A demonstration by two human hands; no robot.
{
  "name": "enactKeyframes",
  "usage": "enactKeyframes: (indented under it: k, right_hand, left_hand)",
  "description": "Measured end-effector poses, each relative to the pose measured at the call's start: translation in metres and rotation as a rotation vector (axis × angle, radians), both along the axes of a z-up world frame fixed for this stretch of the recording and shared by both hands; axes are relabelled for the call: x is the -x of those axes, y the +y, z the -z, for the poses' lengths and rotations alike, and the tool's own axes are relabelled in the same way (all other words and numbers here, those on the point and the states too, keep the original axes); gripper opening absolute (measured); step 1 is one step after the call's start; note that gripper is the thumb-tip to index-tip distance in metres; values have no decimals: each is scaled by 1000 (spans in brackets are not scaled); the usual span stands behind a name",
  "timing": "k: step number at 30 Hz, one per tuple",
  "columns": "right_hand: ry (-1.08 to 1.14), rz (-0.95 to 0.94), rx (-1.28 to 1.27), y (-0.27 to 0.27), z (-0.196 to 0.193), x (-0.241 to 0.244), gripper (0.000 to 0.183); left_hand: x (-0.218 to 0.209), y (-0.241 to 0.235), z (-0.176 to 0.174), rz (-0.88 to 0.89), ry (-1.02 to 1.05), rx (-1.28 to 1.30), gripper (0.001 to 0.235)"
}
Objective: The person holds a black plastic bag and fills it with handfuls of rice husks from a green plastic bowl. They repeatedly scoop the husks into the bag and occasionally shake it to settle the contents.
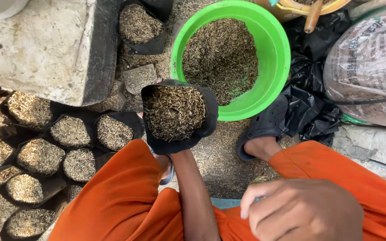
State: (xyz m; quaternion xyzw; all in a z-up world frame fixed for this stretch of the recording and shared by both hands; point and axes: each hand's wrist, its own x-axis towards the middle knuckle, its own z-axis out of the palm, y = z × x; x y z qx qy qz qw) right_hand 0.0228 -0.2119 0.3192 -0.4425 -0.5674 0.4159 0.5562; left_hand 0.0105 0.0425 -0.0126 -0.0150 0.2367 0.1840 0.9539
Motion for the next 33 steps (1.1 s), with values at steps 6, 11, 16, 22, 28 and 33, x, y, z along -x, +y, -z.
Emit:
enactKeyframes:
  k: [6, 11, 16, 22, 28, 33]
  right_hand:
    - [590, 418, 1212, 1, 88, 1, 37]
    - [43, -173, -80, -6, 35, 5, 46]
    - [224, -306, 158, 12, 25, 4, 43]
    - [-127, -186, -50, 13, 20, 0, 38]
    - [-142, -41, -49, 24, 6, -2, 36]
    - [-255, 733, 764, 15, 40, -39, 20]
  left_hand:
    - [-1, -7, 10, 8, 16, 17, 72]
    - [-21, -3, 15, 21, 39, -1, 72]
    - [5, 11, 19, -9, 61, 22, 71]
    - [19, 27, 22, -30, 52, 25, 70]
    - [8, 23, 31, -12, 51, 40, 69]
    - [3, 20, 35, 18, 68, 54, 68]
